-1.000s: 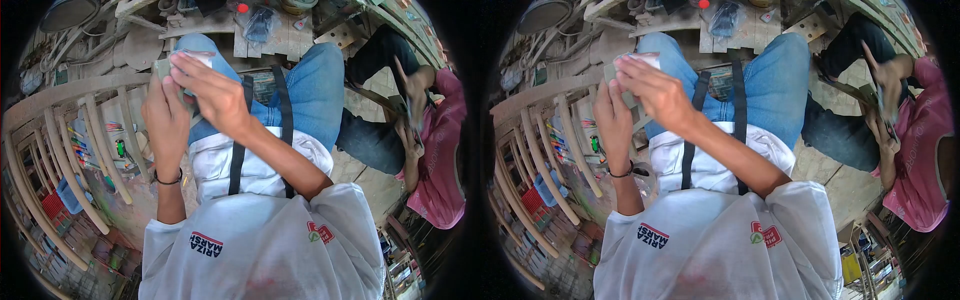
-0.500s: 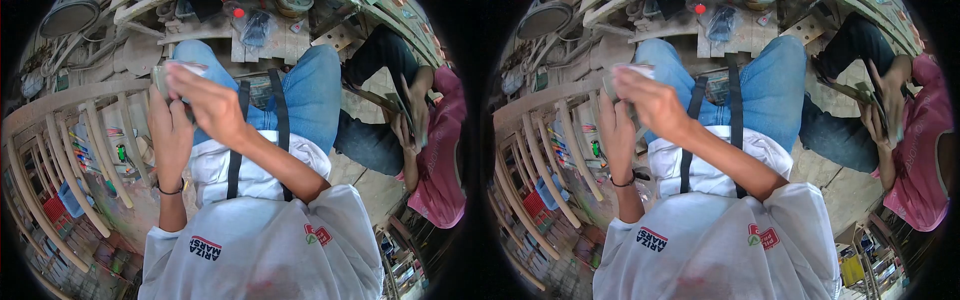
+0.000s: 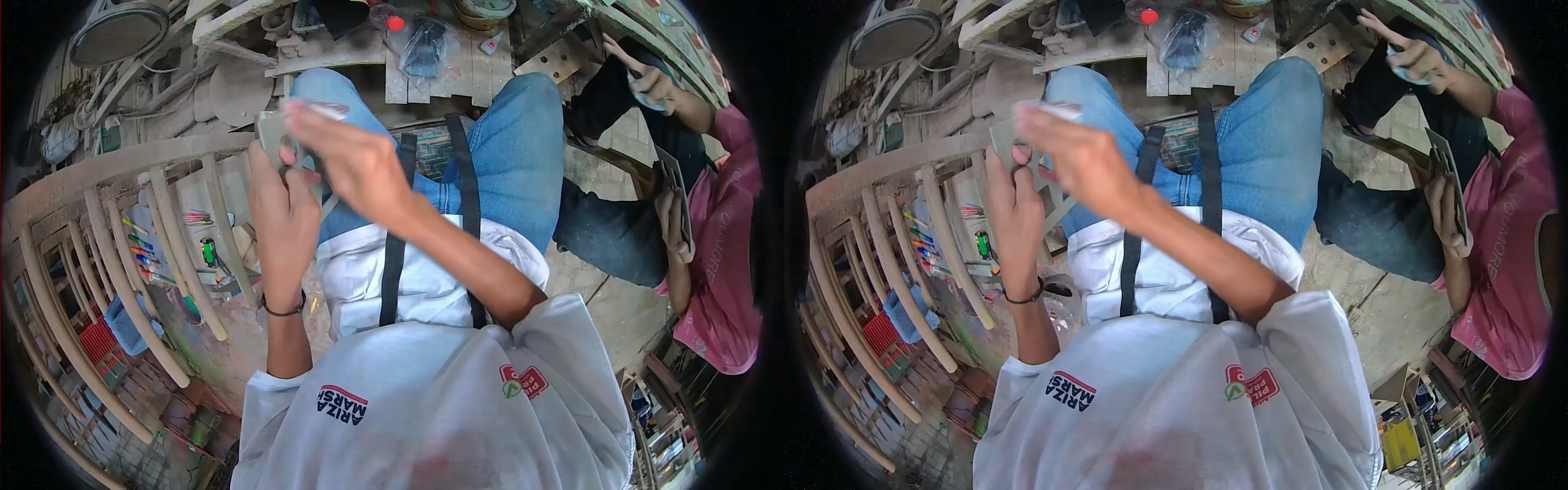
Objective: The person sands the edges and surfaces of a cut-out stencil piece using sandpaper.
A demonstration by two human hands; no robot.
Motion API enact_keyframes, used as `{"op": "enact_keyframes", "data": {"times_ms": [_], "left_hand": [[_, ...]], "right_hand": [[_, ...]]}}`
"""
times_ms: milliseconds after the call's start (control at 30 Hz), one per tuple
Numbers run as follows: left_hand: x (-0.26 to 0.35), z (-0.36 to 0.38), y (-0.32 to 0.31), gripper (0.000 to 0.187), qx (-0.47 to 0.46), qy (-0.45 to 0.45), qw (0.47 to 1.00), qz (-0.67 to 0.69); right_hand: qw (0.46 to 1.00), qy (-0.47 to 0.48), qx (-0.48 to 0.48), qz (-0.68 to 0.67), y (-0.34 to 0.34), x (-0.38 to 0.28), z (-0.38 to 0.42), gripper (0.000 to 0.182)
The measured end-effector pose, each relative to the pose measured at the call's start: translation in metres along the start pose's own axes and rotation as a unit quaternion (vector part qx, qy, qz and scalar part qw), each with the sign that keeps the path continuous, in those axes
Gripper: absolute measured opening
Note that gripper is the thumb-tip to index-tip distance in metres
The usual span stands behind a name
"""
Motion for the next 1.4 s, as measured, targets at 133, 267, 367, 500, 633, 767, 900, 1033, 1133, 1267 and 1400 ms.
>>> {"op": "enact_keyframes", "data": {"times_ms": [133,267,367,500,633,767,900,1033,1133,1267,1400], "left_hand": [[0.000,0.001,0.004,0.013,0.040,-0.059,0.997,-0.026],[-0.002,-0.004,0.002,0.011,0.031,-0.050,0.997,-0.041],[0.009,0.002,0.002,0.010,0.023,-0.080,0.994,-0.068],[-0.008,0.001,-0.002,0.010,-0.006,0.053,0.999,-0.009],[0.008,0.005,0.003,0.014,0.045,-0.064,0.996,-0.033],[-0.006,0.003,0.005,0.022,0.011,0.012,1.000,-0.011],[0.001,0.000,0.021,0.019,0.003,0.035,0.999,-0.041],[0.023,-0.008,0.044,0.022,-0.045,-0.122,0.986,-0.107],[0.006,-0.014,0.033,0.022,-0.057,-0.171,0.974,-0.140],[-0.017,-0.012,0.019,0.021,-0.060,-0.234,0.951,-0.195],[-0.002,-0.004,0.013,0.020,-0.053,-0.274,0.946,-0.165]], "right_hand": [[0.996,0.067,0.000,-0.063,-0.002,-0.011,-0.001,0.044],[0.999,-0.003,-0.002,0.032,0.002,0.010,-0.003,0.045],[0.995,0.083,0.005,-0.060,0.004,-0.030,-0.007,0.047],[0.997,-0.044,-0.020,0.055,0.002,0.055,0.009,0.044],[0.997,0.052,0.021,-0.051,0.011,-0.014,-0.002,0.049],[0.985,-0.072,-0.059,0.148,0.021,0.116,0.019,0.041],[0.988,-0.111,-0.005,0.106,0.051,0.088,-0.001,0.035],[0.980,-0.197,-0.019,0.037,0.058,0.094,-0.005,0.032],[0.986,-0.117,-0.114,-0.019,0.039,0.069,-0.007,0.031],[0.973,-0.107,-0.201,0.036,0.031,0.075,0.011,0.033],[0.968,-0.111,-0.224,0.016,0.020,0.074,0.026,0.036]]}}
Point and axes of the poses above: each hand's wrist, its own z-axis away from the middle knuckle, its own y-axis out of the back of the hand, x = y × z, the point moved 10 cm from there along -z, towards the middle knuckle, and after that the axes turned 12 degrees about x, right-handed, at the moved point
